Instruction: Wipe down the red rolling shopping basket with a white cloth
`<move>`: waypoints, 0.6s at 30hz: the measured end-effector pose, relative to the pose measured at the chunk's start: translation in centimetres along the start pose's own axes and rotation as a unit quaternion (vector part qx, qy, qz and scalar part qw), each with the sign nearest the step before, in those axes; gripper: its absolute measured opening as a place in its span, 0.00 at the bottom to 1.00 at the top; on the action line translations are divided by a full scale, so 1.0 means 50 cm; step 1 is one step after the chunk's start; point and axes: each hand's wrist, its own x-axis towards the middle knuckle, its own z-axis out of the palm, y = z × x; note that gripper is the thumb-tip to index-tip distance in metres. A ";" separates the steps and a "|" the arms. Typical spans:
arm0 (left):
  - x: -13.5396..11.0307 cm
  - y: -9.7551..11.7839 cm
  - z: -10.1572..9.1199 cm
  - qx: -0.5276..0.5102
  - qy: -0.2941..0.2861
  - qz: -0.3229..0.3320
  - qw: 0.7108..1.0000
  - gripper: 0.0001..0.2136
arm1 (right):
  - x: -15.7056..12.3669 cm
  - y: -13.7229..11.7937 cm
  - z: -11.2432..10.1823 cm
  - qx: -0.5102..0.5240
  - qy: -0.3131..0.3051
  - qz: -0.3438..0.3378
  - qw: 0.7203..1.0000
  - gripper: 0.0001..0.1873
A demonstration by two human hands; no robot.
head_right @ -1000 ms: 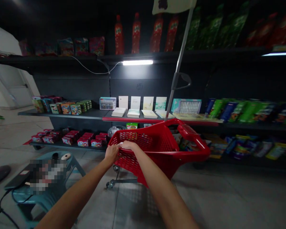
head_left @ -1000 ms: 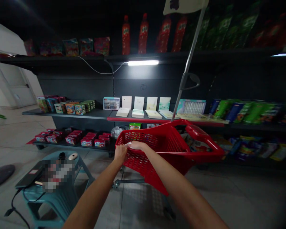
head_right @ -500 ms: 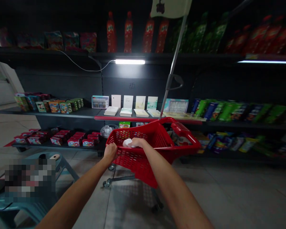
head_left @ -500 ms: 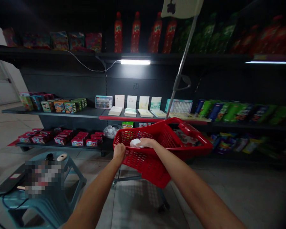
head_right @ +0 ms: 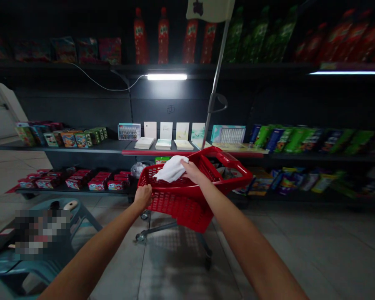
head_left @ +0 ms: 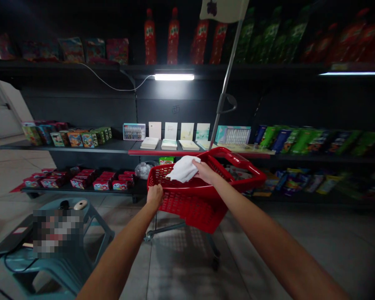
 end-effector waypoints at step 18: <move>-0.015 -0.044 -0.012 0.007 -0.001 -0.002 1.000 0.16 | -0.060 -0.003 -0.008 -0.305 0.141 -0.153 0.929 0.24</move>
